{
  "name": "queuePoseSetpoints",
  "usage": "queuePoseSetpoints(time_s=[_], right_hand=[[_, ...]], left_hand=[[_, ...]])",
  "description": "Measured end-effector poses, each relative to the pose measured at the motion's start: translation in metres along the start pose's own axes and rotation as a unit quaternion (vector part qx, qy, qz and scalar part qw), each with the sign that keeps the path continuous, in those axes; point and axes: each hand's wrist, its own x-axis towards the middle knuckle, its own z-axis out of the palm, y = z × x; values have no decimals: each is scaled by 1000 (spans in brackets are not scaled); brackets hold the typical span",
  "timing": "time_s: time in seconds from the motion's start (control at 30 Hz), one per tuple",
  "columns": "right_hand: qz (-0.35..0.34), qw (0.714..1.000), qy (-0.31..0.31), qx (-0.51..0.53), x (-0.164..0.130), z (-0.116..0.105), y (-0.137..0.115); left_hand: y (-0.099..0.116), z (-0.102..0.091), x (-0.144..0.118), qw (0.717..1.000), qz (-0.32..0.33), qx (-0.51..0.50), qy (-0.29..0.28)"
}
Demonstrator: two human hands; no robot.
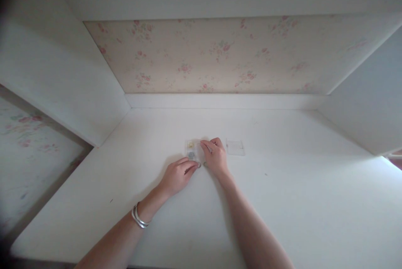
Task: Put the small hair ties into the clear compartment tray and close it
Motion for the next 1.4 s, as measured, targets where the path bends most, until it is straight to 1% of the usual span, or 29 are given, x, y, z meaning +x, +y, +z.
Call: queuePoseSetpoints(time_s=[0.13,0.2,0.27,0.33,0.4,0.47,0.53,0.67,0.8,0.93,1.0,1.07,1.2,1.23,1.3,1.4], right_hand=[[11,1000,15,5,0,-5,-2],[11,1000,10,10,-3,-10,-5],[-17,999,-31,10,-9,-17,-8],[-81,992,-94,-12,-17,-24,-12],[-149,975,-152,-57,-25,-31,-16],[-188,959,-186,-99,-30,-35,-19],[-203,951,-200,-124,-31,-37,-21],[-205,946,-205,-144,-31,-35,-21],[-212,941,-207,-164,-31,-34,-18],[-207,944,-197,-163,-31,-35,-18],[-205,947,-195,-152,-31,-35,-18],[-201,951,-191,-139,-31,-35,-18],[-175,964,-174,-98,-30,-33,-14],[-164,969,-167,-80,-29,-32,-13],[-135,980,-146,-29,-27,-31,-11],[-84,991,-99,39,-23,-30,-8]], left_hand=[[-1,-1,-1,999,4,-46,26],[-2,-1,-1,997,2,-59,40],[-3,-2,-2,996,-5,-67,57],[-4,-3,0,994,-15,-73,79],[-6,-6,3,993,-25,-69,98],[-7,-9,9,993,-30,-54,104],[-8,-13,18,994,-31,-31,100],[-6,-15,42,996,-22,-1,87],[-5,-9,65,998,-20,24,58],[-6,-4,74,997,-48,54,33],[-8,-4,72,996,-58,55,39],[-9,-5,65,996,-57,37,57],[-7,-4,39,994,-57,-28,91],[-5,-3,32,993,-66,-43,89],[-1,0,19,993,-73,-70,68],[7,4,7,995,-57,-78,35]])
